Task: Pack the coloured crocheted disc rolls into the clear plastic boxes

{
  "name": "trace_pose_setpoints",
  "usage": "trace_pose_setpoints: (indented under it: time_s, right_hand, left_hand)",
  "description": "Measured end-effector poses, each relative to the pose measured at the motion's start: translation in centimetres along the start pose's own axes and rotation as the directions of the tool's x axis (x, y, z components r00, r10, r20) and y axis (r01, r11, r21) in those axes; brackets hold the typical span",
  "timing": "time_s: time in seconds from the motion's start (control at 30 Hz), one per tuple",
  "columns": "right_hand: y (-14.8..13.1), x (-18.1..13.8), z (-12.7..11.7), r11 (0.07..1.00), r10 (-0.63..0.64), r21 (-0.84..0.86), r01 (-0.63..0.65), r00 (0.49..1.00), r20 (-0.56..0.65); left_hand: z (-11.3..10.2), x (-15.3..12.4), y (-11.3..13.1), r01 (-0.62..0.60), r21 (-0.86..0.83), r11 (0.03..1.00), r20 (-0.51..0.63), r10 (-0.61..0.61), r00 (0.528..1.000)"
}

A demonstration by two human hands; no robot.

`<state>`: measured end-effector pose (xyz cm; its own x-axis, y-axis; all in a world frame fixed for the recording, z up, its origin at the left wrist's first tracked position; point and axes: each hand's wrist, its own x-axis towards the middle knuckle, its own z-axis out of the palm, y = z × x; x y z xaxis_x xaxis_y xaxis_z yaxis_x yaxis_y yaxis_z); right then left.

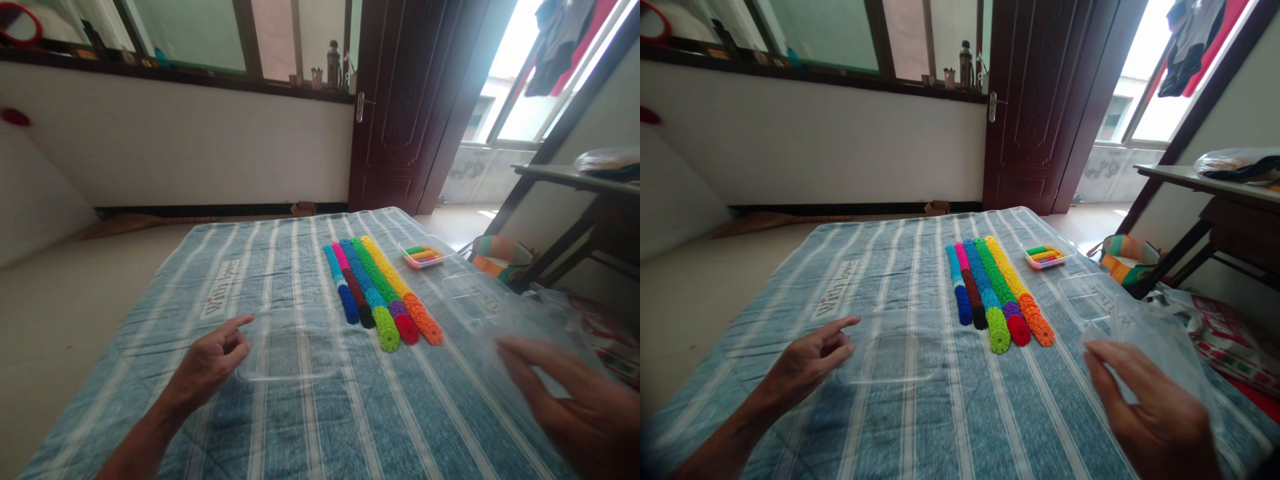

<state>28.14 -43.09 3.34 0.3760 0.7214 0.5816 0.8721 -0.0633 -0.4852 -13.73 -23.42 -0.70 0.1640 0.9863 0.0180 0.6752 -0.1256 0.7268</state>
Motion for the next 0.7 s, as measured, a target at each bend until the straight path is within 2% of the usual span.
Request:
trace_pose_setpoints:
  time_s: [0.03,0.07,0.13,0.23,0.37,0.5,0.6,0.7]
  right_hand:
    - [-0.8,0.1,1.8,0.988,-0.145,0.061,0.142,0.989,0.044]
    - [-1.6,0.3,3.5,0.968,-0.238,0.101,0.23,0.968,0.076]
    - [-3.0,0.5,6.7,0.952,-0.299,0.138,0.273,0.928,0.224]
    - [-4.6,1.2,10.2,0.95,-0.312,0.124,0.287,0.854,0.416]
    - [-5.8,3.4,13.1,0.954,-0.284,0.076,0.29,0.791,0.542]
    - [-6.6,6.1,15.6,0.947,-0.238,-0.009,0.322,0.716,0.656]
    - [-7.2,7.9,17.2,0.935,-0.234,-0.012,0.355,0.639,0.733]
    - [-7.6,9.4,18.7,0.924,-0.243,0.001,0.383,0.583,0.775]
  left_hand:
    - [-0.1,0.1,-0.1,-0.001,0.012,1.0,-0.007,0.001,1.0]
    - [-0.3,0.3,-0.2,-0.004,0.023,1.0,-0.012,0.004,1.0]
    - [-0.6,0.6,-0.3,-0.012,0.047,0.999,-0.024,0.013,1.0]
    - [-1.1,1.0,-0.1,-0.014,0.085,0.996,-0.047,0.018,0.999]
    - [-1.6,1.6,0.2,0.013,0.099,0.995,-0.04,-0.009,0.999]
    - [-1.8,2.1,-0.5,0.008,0.084,0.996,0.049,-0.012,0.999]
    - [-1.9,2.2,-1.4,0.014,0.047,0.999,0.137,-0.02,0.99]
    - [-2.3,2.0,-1.6,0.057,-0.023,0.998,0.218,-0.051,0.975]
